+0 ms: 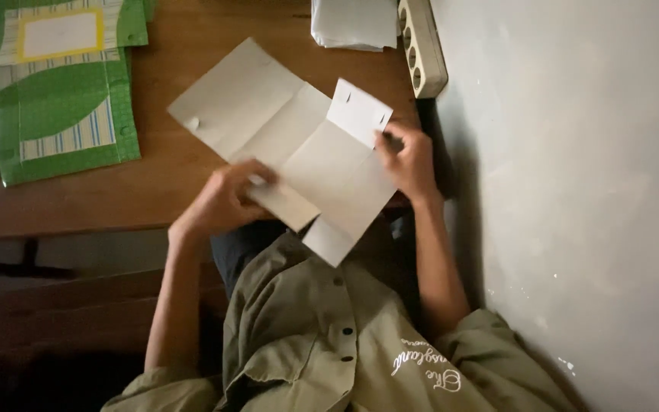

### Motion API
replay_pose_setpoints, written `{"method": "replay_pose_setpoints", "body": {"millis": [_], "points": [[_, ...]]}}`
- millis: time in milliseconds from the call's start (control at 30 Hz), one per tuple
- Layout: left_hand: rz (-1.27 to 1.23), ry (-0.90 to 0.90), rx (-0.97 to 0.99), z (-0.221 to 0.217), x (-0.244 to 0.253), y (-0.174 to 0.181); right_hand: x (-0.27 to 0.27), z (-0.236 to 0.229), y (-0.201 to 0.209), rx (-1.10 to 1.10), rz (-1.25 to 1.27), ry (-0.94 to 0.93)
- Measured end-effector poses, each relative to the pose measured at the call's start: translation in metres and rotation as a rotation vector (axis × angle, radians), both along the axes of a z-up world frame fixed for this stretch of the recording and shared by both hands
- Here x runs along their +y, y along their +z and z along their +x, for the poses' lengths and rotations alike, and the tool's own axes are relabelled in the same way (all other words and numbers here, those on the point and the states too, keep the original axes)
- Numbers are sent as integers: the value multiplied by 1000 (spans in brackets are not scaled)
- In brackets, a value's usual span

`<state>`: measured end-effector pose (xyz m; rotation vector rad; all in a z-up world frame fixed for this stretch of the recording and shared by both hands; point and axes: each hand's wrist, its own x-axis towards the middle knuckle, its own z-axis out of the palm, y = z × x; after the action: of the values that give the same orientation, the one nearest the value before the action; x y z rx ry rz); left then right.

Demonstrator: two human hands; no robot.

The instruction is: The person folds flat white cardboard pieces into small boxes and inserts patterned paper sheets into them. They repeatedly open and close the boxes to check fit, then place the finished units on the table.

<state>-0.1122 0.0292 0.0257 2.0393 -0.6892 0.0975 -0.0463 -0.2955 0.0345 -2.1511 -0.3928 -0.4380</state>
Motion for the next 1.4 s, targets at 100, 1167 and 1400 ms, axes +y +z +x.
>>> {"method": "replay_pose_setpoints", "body": {"millis": [100, 1167, 1400], "points": [[36, -73, -67, -7, -13, -18, -14, 33, -26, 15, 15, 33], [273, 195, -139, 19, -29, -35, -9, 17, -22, -136, -29, 6], [27, 261, -112, 17, -49, -44, -29, 0, -31, -328, 80, -203]]}}
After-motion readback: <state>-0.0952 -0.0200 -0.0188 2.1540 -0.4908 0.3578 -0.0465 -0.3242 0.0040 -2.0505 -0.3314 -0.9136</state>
